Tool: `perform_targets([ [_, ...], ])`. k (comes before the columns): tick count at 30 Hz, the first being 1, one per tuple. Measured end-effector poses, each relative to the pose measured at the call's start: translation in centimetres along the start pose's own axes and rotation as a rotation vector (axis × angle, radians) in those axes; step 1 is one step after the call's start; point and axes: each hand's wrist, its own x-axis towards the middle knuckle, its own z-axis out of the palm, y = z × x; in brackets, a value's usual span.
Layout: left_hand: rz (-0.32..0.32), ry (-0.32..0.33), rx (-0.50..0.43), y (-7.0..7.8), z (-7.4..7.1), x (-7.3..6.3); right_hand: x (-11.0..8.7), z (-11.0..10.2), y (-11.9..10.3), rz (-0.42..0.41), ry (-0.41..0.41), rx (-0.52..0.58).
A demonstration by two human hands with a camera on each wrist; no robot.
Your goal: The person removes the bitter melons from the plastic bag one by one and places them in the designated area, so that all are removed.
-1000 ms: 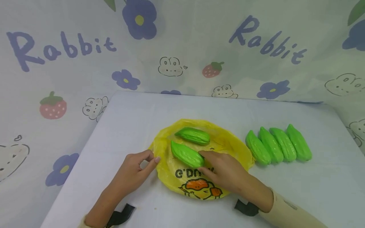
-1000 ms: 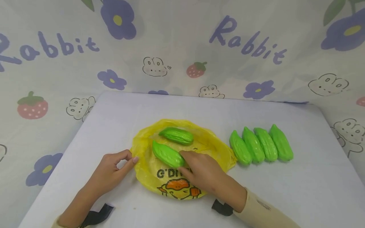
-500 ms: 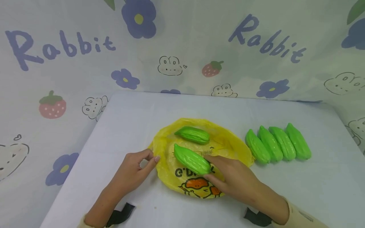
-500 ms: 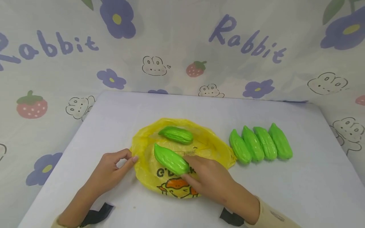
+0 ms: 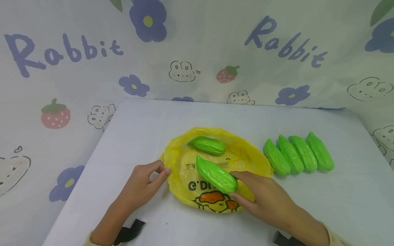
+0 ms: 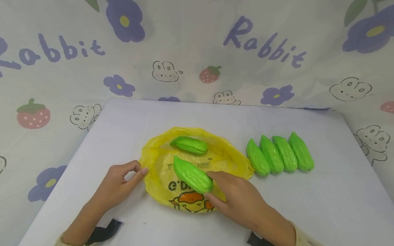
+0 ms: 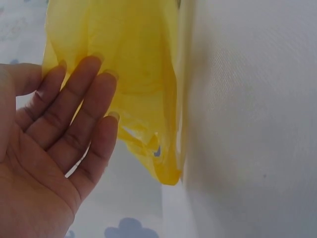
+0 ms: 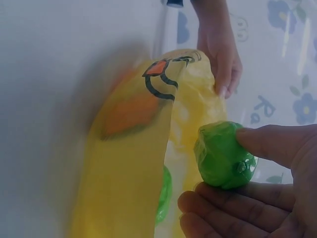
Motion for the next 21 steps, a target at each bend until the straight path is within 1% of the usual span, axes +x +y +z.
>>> perform_targets([
  [4, 0.006, 0.009, 0.005, 0.0, 0.0, -0.1, -0.8, -0.5, 0.3, -0.014, 0.041, -0.017],
  [9, -0.005, 0.007, 0.002, 0.1, 0.0, 0.0, -2.1, -1.0, 0.8, -0.019, 0.104, -0.032],
  [16, -0.001, 0.011, 0.005, 0.0, 0.1, 0.0, -3.9, -1.8, 1.6, 0.008, 0.181, -0.053],
  [21, 0.009, 0.017, 0.013, -0.1, 0.2, 0.1, -5.0, -2.3, 2.1, 0.026, 0.213, -0.056],
])
